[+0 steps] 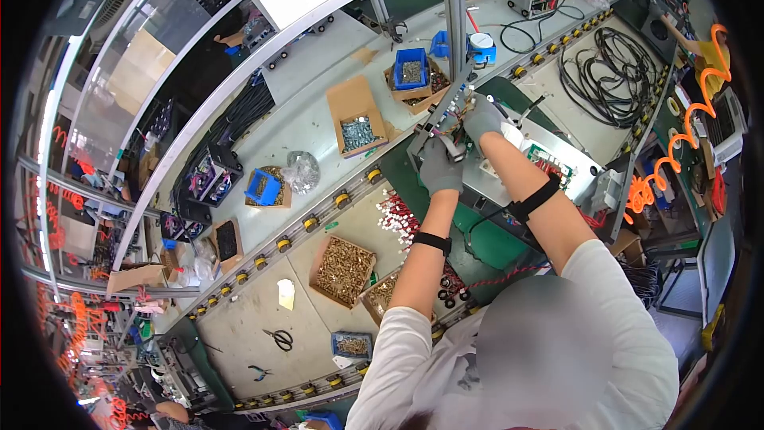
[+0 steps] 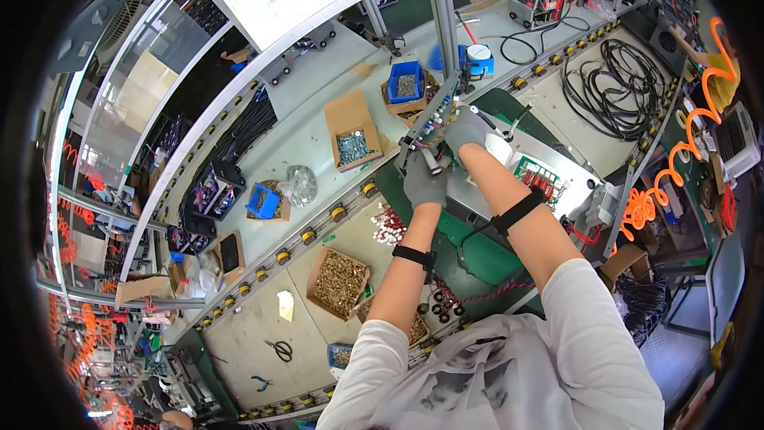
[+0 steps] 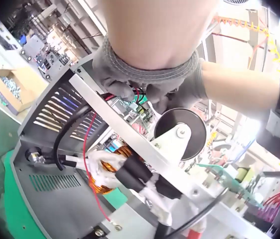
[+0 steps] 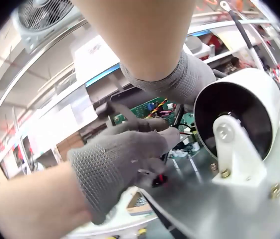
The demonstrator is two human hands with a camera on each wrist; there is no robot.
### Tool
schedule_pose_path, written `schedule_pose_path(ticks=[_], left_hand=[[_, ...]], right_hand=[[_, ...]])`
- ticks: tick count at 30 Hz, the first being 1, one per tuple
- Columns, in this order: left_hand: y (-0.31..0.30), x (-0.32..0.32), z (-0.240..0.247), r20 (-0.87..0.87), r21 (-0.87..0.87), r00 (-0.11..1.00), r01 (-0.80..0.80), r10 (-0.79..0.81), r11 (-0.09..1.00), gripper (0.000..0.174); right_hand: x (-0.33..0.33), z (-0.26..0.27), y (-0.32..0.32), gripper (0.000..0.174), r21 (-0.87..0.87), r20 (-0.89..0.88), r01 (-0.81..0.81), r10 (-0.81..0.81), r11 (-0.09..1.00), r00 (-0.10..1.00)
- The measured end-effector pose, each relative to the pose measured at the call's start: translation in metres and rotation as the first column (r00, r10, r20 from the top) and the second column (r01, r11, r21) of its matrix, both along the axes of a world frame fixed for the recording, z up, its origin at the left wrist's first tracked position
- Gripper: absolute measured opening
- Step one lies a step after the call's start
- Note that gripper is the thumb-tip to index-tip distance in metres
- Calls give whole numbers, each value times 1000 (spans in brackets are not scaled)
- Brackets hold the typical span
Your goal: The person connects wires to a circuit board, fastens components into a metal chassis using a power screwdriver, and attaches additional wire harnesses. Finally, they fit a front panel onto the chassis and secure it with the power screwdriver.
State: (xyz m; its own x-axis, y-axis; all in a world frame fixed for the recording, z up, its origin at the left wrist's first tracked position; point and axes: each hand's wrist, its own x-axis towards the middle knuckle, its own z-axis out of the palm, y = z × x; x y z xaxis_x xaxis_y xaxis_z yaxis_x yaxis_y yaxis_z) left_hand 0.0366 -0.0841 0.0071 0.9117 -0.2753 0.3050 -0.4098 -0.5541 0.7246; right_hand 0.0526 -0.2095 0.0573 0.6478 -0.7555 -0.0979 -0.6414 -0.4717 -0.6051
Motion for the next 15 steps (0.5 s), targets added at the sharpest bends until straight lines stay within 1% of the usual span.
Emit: schedule_pose_path(ticks=[1, 2, 3, 4, 5, 6, 7, 8, 10, 11, 13, 14, 15], left_hand=[[1, 6, -11, 32, 5, 999, -36, 36, 999, 28], [1, 10, -22, 63, 8, 996, -71, 70, 997, 26], [4, 8, -23, 47, -164, 994, -87, 96, 983, 21], [6, 9, -24, 46, -163, 995, -82, 91, 983, 21], [8, 9, -25, 69, -107, 994, -79, 86, 991, 19], [10, 9, -26, 91, -51, 992, -79, 83, 996, 18], [11, 9, -30, 188, -53, 979, -75, 84, 996, 19], [12, 7, -32, 188, -55, 978, -77, 86, 996, 19], [14, 4, -32, 175, -88, 969, -161, 175, 983, 22], [13, 3, -32, 173, -84, 970, -157, 169, 984, 22], [12, 3, -33, 303, -50, 938, -163, 170, 985, 26], [13, 3, -34, 302, -43, 939, -159, 165, 986, 26], [15, 4, -32, 308, 52, 947, -116, 94, 992, 27]], right_hand=[[1, -3, -4, 34, 42, 22, -9, 8, 999, 1000], [3, -6, -7, 34, 45, 19, -7, 6, 999, 1000], [5, -6, -10, 35, 38, 8, -24, 24, 999, 1000], [6, -6, -12, 35, 31, -2, -40, 41, 999, 999], [5, -7, -13, 35, 32, -5, -36, 37, 999, 999], [3, 0, -9, 35, -24, -40, -52, 51, 998, 998], [1, 4, -4, 36, -81, -75, -72, 66, 994, 995], [1, 5, -3, 36, -83, -76, -75, 68, 994, 995], [1, 6, -2, 37, -86, -33, -96, 94, 992, 995], [1, 6, -2, 37, -81, -35, -91, 89, 993, 995], [-1, 10, 0, 36, -68, 1, -84, 85, 994, 996], [-1, 8, -3, 36, -61, 0, -80, 81, 995, 997], [0, 7, -6, 36, -64, 10, -105, 106, 992, 994]])
